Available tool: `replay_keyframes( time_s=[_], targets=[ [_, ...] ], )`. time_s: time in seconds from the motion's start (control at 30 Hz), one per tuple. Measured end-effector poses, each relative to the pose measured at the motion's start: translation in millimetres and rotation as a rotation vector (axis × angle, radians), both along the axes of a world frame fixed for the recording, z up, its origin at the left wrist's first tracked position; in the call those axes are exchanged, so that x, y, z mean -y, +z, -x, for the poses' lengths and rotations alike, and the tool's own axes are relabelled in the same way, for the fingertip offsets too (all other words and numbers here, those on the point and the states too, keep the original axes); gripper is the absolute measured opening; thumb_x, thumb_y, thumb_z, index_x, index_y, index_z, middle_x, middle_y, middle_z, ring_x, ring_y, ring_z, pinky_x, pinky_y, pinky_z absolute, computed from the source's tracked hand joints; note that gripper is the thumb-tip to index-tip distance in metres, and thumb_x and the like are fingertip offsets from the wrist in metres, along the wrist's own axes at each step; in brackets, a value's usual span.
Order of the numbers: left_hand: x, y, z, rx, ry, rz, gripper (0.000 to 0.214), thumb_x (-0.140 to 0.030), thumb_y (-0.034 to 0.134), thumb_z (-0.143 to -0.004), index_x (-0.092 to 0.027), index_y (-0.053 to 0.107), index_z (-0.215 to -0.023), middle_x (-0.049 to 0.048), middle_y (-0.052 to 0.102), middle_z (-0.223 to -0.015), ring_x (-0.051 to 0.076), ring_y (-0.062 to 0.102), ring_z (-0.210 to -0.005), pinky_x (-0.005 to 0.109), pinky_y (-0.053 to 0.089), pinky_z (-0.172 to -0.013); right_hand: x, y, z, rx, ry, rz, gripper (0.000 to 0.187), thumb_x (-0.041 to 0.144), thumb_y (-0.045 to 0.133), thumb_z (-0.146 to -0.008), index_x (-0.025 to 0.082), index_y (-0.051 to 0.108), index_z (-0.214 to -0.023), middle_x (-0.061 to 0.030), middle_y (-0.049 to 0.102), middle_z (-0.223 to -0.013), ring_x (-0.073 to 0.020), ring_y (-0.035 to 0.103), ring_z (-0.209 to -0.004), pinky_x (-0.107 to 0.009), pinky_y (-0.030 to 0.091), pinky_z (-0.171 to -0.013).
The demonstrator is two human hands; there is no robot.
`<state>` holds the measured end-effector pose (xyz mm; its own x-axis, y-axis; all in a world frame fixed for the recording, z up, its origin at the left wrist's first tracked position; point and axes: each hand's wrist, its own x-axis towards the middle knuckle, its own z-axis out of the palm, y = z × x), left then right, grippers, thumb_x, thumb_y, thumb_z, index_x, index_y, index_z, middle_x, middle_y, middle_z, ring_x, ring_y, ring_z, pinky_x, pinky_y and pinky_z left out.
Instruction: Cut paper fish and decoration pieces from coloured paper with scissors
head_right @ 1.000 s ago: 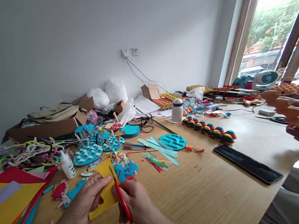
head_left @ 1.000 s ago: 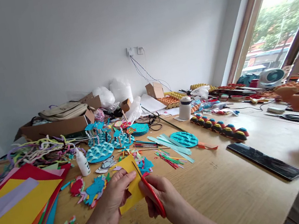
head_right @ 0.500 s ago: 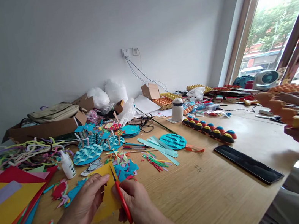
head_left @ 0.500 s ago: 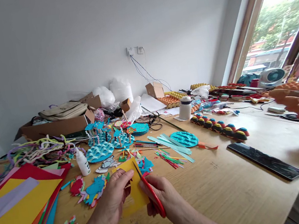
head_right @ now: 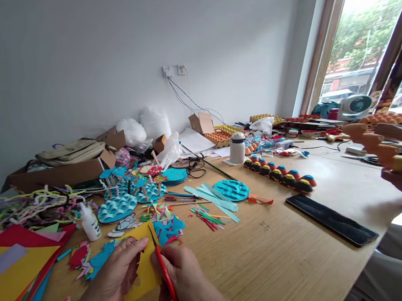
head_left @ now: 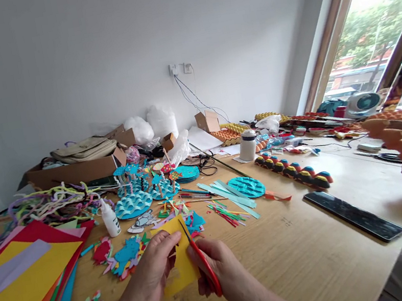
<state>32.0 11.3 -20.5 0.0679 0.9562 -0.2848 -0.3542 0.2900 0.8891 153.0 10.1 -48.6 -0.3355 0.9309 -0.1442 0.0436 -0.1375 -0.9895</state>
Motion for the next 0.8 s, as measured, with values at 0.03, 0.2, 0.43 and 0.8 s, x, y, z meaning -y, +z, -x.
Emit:
replay_keyframes(
  time_s=[0.03, 0.2, 0.43, 0.8],
  targets=[
    [1, -1.3, 0, 0.005, -0.032, -0.007, 0.022, -0.028, 0.064, -0.066, -0.020, 0.047, -0.056, -0.0078, 0.053, -0.045, 0.010, 0.051, -0.043, 0.021, 0.039, -0.047, 1, 0.3, 0, -0.009, -0.006, 0.007, 0.054, 0.066, 0.046, -0.066, 0.013, 0.052, -0.070, 0.0043, 0.046, -0.045, -0.0053, 0.044, -0.032, -0.014, 0.033, -0.030],
    [8, -7.2, -3, -0.027, -0.134, -0.038, 0.018, -0.029, 0.059, -0.071, -0.019, 0.051, -0.058, -0.0027, 0.060, -0.052, 0.013, 0.057, -0.051, 0.025, 0.044, -0.055, 6, -4.1, -4, -0.042, -0.017, 0.056, 0.056, 0.066, 0.048, -0.065, 0.011, 0.055, -0.074, 0.0023, 0.050, -0.053, -0.0048, 0.046, -0.036, -0.017, 0.041, -0.036],
    [18, -15.6, -8, 0.007, -0.230, 0.007, 0.019, -0.035, 0.058, -0.072, -0.020, 0.050, -0.062, -0.0002, 0.062, -0.055, 0.018, 0.059, -0.053, 0.028, 0.044, -0.049, 18, -23.1, -12, -0.022, -0.042, 0.044, 0.060, 0.071, 0.044, -0.064, 0.012, 0.053, -0.070, 0.0026, 0.047, -0.051, -0.0068, 0.045, -0.037, -0.019, 0.039, -0.034],
    [18, -14.0, -3, 0.002, -0.126, 0.004, 0.018, -0.030, 0.066, -0.065, -0.018, 0.055, -0.059, -0.0035, 0.062, -0.052, 0.012, 0.058, -0.052, 0.023, 0.044, -0.055, 23, -14.5, -28, -0.063, -0.157, 0.036, 0.040, 0.055, 0.050, -0.070, 0.015, 0.047, -0.066, 0.0034, 0.048, -0.046, -0.0079, 0.045, -0.040, -0.019, 0.033, -0.040]
  ],
)
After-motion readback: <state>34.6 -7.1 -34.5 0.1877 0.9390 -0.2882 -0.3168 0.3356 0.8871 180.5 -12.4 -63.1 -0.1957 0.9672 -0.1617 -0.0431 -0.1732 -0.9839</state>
